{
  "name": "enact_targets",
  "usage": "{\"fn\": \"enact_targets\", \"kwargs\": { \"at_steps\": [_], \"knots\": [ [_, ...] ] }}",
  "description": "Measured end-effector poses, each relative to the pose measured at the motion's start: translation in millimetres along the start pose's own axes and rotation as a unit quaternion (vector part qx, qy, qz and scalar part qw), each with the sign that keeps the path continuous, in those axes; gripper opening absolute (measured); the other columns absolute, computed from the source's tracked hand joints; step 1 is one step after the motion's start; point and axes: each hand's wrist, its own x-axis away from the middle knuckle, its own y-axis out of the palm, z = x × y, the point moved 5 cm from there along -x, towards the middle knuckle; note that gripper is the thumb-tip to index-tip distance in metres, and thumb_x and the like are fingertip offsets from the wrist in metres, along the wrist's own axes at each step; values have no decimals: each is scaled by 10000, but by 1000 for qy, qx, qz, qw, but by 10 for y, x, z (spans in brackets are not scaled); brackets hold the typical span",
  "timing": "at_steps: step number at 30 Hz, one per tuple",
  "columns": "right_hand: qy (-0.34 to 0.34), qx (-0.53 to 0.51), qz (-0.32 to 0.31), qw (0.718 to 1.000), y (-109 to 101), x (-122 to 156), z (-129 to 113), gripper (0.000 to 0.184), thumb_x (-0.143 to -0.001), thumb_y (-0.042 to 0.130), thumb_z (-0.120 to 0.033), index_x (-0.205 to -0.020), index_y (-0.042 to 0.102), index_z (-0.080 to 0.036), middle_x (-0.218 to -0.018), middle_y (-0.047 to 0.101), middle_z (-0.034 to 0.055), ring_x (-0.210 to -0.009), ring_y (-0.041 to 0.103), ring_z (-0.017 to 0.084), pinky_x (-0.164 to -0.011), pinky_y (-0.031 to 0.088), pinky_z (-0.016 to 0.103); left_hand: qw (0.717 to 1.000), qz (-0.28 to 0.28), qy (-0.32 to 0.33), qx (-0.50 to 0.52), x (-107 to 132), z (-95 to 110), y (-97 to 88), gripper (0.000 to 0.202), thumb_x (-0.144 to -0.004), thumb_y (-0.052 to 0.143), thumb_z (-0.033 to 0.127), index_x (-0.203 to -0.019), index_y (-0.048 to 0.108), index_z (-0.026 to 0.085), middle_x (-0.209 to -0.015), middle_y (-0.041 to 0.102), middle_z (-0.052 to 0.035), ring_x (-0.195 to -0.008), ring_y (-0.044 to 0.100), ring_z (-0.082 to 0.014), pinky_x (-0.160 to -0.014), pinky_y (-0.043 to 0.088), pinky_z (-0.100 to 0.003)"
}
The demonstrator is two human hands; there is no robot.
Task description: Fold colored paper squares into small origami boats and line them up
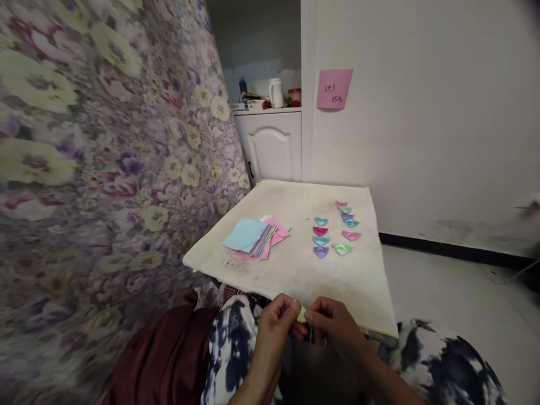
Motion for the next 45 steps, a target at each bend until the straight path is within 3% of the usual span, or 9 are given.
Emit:
{"fn": "enact_targets", "kwargs": {
  "at_steps": [3,8,15,21,26,29,37,40,45],
  "knots": [
    [51,-115,-40,991,22,5,37,292,-658,720,-349,-569,519,-156,-403,464,-75,-370,371,57,-395,246,183,999,-33,-17,33,-6,-25,32,305,-790,584,444,-700,572,153,-468,609,7,-411,552,-112,-432,384,-185],
    [163,-266,-115,943,83,61,75,212,-666,716,-271,-614,573,-124,-523,501,-34,-421,322,28,-400,215,148,990,-104,-27,92,20,30,77,321,-828,553,401,-1034,585,157,-488,591,26,-436,553,-106,-464,400,-189],
    [205,-305,-131,921,81,82,114,176,-694,691,-268,-660,626,-108,-578,481,-20,-428,302,17,-396,223,124,981,-161,-21,108,41,108,82,182,-793,628,282,-899,610,136,-638,667,-35,-541,617,-125,-527,445,-207],
    [119,-263,-104,952,50,75,42,294,-776,640,-384,-677,604,-109,-579,489,-20,-446,359,37,-405,269,147,988,-134,-2,70,19,122,52,167,-754,678,260,-836,629,122,-650,698,-59,-579,624,-136,-563,467,-222],
    [25,-143,-54,988,8,59,-44,375,-800,586,-493,-667,561,-142,-513,489,-42,-403,385,58,-392,311,177,994,-89,20,68,19,79,13,147,-759,673,254,-818,639,125,-652,701,-46,-597,627,-135,-588,473,-227],
    [-59,-48,-11,997,-36,74,-149,290,-739,677,-431,-719,568,-164,-547,548,-43,-455,477,85,-458,384,200,995,-63,22,78,10,39,-13,135,-761,670,240,-827,636,127,-634,691,-29,-581,617,-121,-574,462,-210],
    [-157,161,70,972,-87,142,-286,161,-789,629,-300,-707,581,-170,-601,557,-22,-547,513,118,-530,399,226,997,-69,28,37,19,40,-15,197,-778,644,245,-949,623,149,-663,670,-24,-629,612,-140,-607,461,-232],
    [-191,234,91,949,-106,168,-308,143,-805,607,-260,-696,570,-174,-614,547,-20,-559,500,118,-525,382,220,993,-35,100,-56,62,180,-49,194,-793,623,249,-978,626,192,-773,627,-12,-666,582,-132,-615,438,-227],
    [-244,301,100,916,-107,211,-346,100,-816,585,-205,-720,580,-176,-672,548,-6,-602,518,124,-555,394,223,949,1,221,-223,172,440,-27,113,-838,538,200,-793,641,189,-836,566,-23,-777,551,-157,-659,409,-234]
  ]
}}
